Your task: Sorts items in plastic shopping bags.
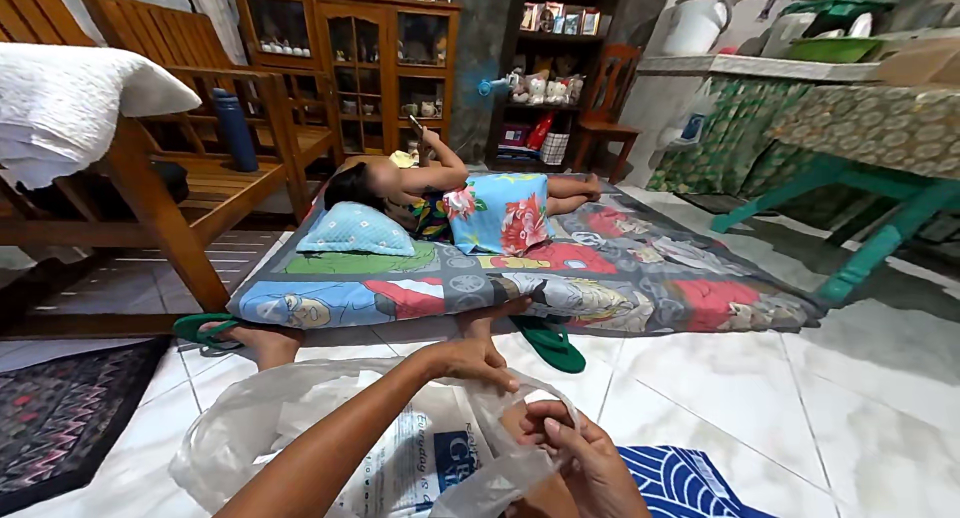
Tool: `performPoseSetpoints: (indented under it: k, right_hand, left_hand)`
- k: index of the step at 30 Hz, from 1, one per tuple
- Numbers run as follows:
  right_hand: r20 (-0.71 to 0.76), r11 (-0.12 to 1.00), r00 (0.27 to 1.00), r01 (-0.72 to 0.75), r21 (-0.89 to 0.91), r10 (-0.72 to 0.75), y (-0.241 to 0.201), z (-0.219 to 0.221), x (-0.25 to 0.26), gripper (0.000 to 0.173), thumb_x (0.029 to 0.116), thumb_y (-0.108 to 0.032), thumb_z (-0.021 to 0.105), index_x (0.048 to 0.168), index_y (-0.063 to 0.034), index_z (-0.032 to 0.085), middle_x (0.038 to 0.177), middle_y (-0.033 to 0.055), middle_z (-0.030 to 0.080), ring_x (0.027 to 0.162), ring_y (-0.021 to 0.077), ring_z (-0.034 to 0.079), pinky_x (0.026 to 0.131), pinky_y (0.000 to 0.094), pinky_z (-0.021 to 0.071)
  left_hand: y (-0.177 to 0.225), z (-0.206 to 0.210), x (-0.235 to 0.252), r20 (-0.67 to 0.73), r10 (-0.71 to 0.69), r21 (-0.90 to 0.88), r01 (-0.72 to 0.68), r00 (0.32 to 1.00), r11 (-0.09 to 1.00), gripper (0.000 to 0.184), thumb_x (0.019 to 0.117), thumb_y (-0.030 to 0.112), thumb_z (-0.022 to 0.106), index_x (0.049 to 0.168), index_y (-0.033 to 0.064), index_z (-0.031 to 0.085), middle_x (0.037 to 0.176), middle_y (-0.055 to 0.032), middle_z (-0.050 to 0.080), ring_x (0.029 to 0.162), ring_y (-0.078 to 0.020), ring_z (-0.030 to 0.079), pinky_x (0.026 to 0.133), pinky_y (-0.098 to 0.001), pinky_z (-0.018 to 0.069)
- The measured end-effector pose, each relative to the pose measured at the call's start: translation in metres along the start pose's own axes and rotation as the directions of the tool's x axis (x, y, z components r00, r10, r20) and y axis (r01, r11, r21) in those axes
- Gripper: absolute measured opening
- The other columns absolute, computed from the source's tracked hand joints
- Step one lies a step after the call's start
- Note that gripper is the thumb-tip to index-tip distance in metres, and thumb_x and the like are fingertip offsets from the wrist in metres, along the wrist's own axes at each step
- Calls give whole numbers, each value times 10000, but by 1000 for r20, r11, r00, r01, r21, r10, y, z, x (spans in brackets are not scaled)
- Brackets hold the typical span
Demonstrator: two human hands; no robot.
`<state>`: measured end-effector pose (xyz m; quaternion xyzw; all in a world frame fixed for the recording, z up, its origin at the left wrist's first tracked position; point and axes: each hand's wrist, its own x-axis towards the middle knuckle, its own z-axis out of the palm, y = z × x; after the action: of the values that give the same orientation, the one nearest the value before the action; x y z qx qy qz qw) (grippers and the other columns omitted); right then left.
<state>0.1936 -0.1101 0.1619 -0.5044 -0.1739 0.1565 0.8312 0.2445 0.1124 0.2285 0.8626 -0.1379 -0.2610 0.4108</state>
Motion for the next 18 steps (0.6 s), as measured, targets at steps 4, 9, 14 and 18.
performPoseSetpoints:
  k: [4, 9, 14, 18]
  right_hand:
    - [38, 981, 996, -79, -178, 87, 7, 2, -17, 293, 925, -44, 620, 1218, -35, 602, 833, -75, 686, 692, 22, 648, 621, 211, 559]
    - [-87, 956, 990, -134, -263, 115, 14, 9, -26, 203, 1015, -22, 442, 1029, -24, 644, 746, -53, 690, 595, 4, 625, 569, 196, 544]
    - [-126, 490, 956, 21, -871, -265, 2, 32, -17, 976, 878, -492, 707, 1507, 147, 321, 1114, 273, 636, 888, 333, 636, 782, 529, 535]
    - [-134, 467, 969, -23, -884, -206, 3, 39, 3, 1138, 782, -256, 856, 1609, 42, 132, 1123, 266, 609, 810, 322, 636, 720, 528, 545]
  left_hand:
    - [-6, 2, 5, -114, 90, -214, -113, 989, 970, 173, 1023, 131, 584, 967, -24, 633, 749, 37, 575, 648, 11, 511, 652, -190, 453]
    - [-5, 13, 20, -171, -128, -351, 61, 977, 934, 122, 1002, 138, 615, 949, 28, 616, 741, 24, 563, 623, -28, 521, 619, -222, 463]
    - [1, 19, 16, -282, -37, -373, -73, 959, 925, 568, 999, 23, 550, 1534, -5, 360, 1375, -265, 554, 1177, -285, 587, 1013, -434, 459]
    - [3, 9, -33, -382, -21, -140, -35, 924, 990, 666, 1027, 120, 588, 1583, -26, 251, 1446, -307, 498, 1310, -384, 538, 1110, -490, 416]
